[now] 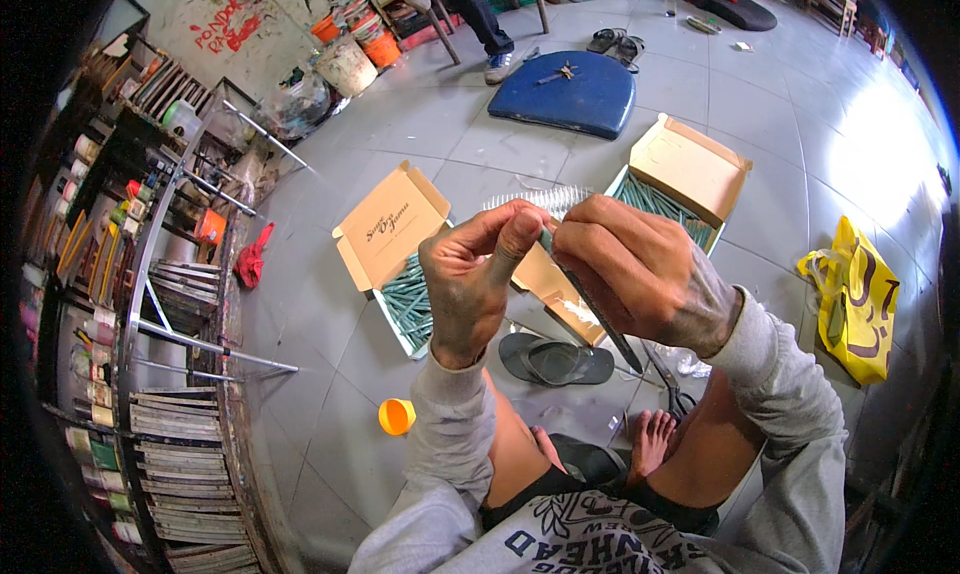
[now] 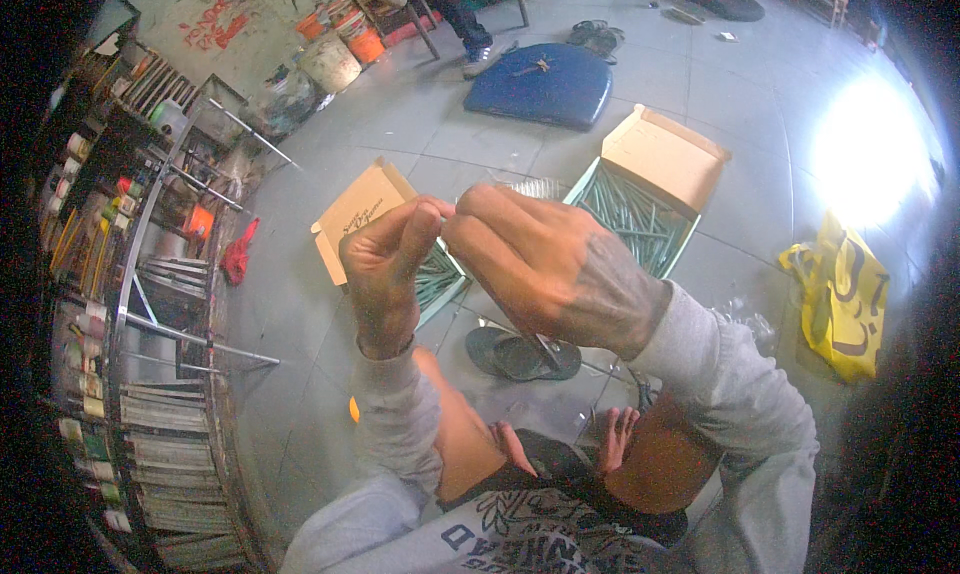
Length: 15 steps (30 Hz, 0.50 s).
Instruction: The person is assembling small green tubes and clear plastic sleeves by hand. They pick up components from boxes on the floor, insert internal parts using a wooden stick, and slide clear plastic casings over the tubes.
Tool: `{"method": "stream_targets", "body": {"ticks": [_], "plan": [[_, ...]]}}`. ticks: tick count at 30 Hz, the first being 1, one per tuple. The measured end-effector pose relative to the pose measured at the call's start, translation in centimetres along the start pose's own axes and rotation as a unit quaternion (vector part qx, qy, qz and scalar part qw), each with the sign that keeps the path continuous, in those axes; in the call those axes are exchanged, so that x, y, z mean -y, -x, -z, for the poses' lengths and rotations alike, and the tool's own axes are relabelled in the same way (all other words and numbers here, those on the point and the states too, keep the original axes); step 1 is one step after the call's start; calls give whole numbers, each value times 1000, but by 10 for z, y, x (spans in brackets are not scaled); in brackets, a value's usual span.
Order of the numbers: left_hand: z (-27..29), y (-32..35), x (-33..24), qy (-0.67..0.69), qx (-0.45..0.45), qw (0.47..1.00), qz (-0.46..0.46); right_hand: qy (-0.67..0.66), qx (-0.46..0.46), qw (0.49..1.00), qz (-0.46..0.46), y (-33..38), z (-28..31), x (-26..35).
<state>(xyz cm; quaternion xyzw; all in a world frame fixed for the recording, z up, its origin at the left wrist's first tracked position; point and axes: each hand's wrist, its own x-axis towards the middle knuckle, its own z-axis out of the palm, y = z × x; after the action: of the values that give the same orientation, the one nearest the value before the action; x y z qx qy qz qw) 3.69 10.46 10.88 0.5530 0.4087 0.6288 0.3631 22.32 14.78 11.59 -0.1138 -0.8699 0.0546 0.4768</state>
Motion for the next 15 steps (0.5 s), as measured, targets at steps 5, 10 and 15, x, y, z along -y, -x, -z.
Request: {"method": "stream_targets", "body": {"ticks": [5,10,15], "plan": [[9,-11,6,17,23,999,20,-67,45,996,-26,4,4,-1],[18,-13,15,44,-16,999,16,-120,85,988,-45,8,9,0],[37,-23,29,79,-47,996,-19,-136,98,985,-33,15,9,0]]}}
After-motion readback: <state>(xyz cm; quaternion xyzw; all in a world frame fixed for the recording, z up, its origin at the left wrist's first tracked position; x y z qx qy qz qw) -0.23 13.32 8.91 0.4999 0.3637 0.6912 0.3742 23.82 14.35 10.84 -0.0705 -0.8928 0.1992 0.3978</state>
